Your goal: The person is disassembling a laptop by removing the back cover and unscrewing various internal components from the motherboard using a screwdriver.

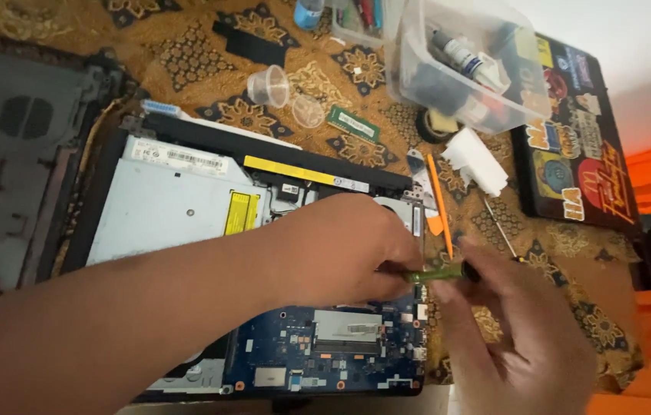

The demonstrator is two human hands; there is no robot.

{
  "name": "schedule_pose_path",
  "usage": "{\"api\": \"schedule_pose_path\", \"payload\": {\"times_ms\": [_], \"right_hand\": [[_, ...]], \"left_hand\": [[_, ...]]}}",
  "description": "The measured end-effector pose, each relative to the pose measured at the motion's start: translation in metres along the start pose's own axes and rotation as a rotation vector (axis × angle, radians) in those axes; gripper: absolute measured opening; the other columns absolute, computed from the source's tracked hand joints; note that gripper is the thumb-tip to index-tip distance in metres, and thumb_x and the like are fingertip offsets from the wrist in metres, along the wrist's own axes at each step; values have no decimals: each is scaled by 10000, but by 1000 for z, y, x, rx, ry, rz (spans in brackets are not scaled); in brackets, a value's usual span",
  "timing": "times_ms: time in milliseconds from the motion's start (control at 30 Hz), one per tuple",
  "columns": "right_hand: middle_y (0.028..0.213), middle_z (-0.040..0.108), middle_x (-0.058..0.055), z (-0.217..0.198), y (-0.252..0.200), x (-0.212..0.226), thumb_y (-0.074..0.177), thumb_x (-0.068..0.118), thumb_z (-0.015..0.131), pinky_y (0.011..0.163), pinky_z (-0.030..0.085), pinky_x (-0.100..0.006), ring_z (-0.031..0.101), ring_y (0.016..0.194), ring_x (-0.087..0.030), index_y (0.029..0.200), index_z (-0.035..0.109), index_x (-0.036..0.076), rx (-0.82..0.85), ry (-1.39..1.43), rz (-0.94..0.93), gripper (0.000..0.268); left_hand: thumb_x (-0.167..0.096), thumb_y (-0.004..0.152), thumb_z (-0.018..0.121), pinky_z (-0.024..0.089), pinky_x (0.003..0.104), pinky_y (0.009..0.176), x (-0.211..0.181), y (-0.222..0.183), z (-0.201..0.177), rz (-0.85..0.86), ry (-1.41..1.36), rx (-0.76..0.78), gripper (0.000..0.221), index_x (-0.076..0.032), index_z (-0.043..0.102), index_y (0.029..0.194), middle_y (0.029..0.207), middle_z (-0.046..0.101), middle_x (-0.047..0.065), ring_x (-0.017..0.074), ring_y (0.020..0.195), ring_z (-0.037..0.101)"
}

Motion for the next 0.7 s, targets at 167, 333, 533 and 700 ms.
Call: {"api": "schedule_pose_path", "payload": {"times_ms": [167,333,533,700], "right_hand": [[869,729,30,-4,35,-25,912,405,644,665,532,-398,713,758,-179,1089,732,240,490,-440,-129,258],[885,637,205,9,68,-27,1013,597,390,646,492,-365,702,804,-80,1140,582,572,1101,-1099,-146,232],[940,617,65,17,79,-46,946,199,452,748,492,-419,633,856,-183,987,615,352,1337,-1131,-439,228],[1139,643,-74,14,78,-80,847,318,699,805,546,-523,654,907,-310,1346,544,198,1177,-883,-1041,537]], "left_hand": [[-328,895,608,455,425,538,1,4,7,90,39,-47,226,-199,790,857,653,703,41,287,578,639],[-347,923,626,449,431,543,7,1,5,52,58,-9,244,-181,795,860,658,687,39,275,596,636],[-349,830,803,334,599,988,30,0,-7,69,312,-52,321,-269,812,1141,1111,664,36,334,1145,513],[-515,688,927,334,551,962,40,-3,0,29,403,-188,553,-239,704,1113,1212,555,43,334,1197,419]]}}
Point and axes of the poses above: each hand's wrist, its own y-axis towards the middle knuckle, its own z-axis out of the palm, x = y × z, the point moved 2 cm from there along y, towards the middle knuckle
